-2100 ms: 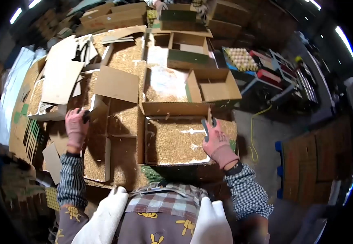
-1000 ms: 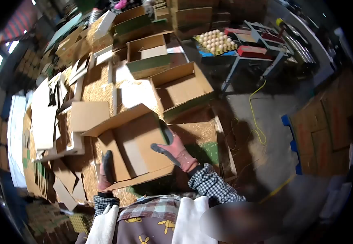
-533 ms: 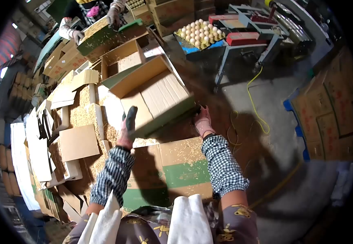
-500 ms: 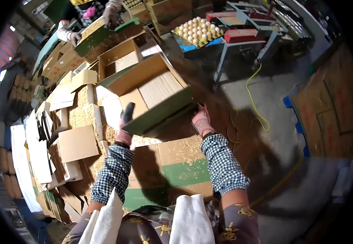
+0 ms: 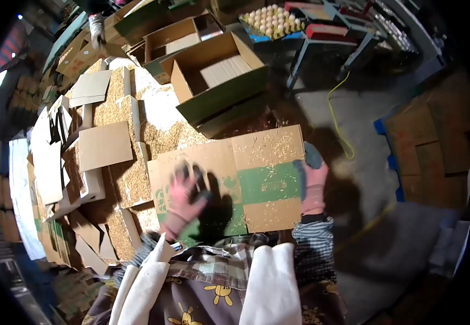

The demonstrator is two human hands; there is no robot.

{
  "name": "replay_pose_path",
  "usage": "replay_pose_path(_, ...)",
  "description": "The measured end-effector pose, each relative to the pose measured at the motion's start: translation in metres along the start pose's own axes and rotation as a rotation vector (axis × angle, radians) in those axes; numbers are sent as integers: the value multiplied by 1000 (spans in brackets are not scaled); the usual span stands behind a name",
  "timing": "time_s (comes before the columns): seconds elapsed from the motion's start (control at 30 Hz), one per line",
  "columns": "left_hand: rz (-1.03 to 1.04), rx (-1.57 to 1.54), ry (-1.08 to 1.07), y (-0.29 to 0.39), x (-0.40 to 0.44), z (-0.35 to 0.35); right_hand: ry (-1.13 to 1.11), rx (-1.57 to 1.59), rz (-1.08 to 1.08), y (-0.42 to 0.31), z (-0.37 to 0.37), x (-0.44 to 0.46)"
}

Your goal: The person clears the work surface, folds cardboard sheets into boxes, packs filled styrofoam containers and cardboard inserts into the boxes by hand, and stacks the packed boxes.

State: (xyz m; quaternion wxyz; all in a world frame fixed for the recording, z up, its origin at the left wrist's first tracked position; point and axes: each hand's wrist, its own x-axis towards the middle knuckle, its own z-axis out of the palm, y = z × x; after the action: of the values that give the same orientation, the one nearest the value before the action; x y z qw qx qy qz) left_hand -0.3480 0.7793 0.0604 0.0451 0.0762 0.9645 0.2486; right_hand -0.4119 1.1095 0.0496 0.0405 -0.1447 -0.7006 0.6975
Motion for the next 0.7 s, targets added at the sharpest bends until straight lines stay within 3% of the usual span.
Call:
replay_pose_path(0.03,63,126,261,11,15,-54,-68,252,48,-21,-5,1)
replay_pose_path(0.07,114,345,342,16,25,-106,-81,241,2,-22,-10,14)
replay_pose_path(0.1,252,310,326,12,37,-147,48,246,-92,-13,-15,35)
replay_pose_path(0.13,194,204,-16,2,49,-180,171,258,-174,-11,-14,49)
replay_pose_path(0.17,387,144,38,-7,49,-195,145,259,-195,-18,-8,53)
replay_pose_path(0.23,483,144,-27,22,13,-217,14,113,-407,-53,15,47)
replay_pose_path(0.3,557,-292,-208,33,-18,-216,2,-105,-704,-104,47,20)
replay_pose_path(0.37,153,-660,-416,6,-37,-188,-165,260,-351,-115,40,10)
replay_pose_path(0.47,268,-629,-585,14,-58,-194,-201,216,-338,-142,44,-17)
replay_pose_path(0.5,406,-724,-523,13,-62,-177,-234,192,-335,-147,49,-17)
replay_pose_path(0.57,134,-966,-425,-10,-49,-155,-245,229,-319,-143,47,-12)
replay_pose_path(0.63,-166,-1116,-233,2,-36,-189,-286,308,-289,-151,51,-20)
replay_pose_path(0.7,-99,-1126,-116,14,-47,-198,-465,386,-192,-168,44,-32)
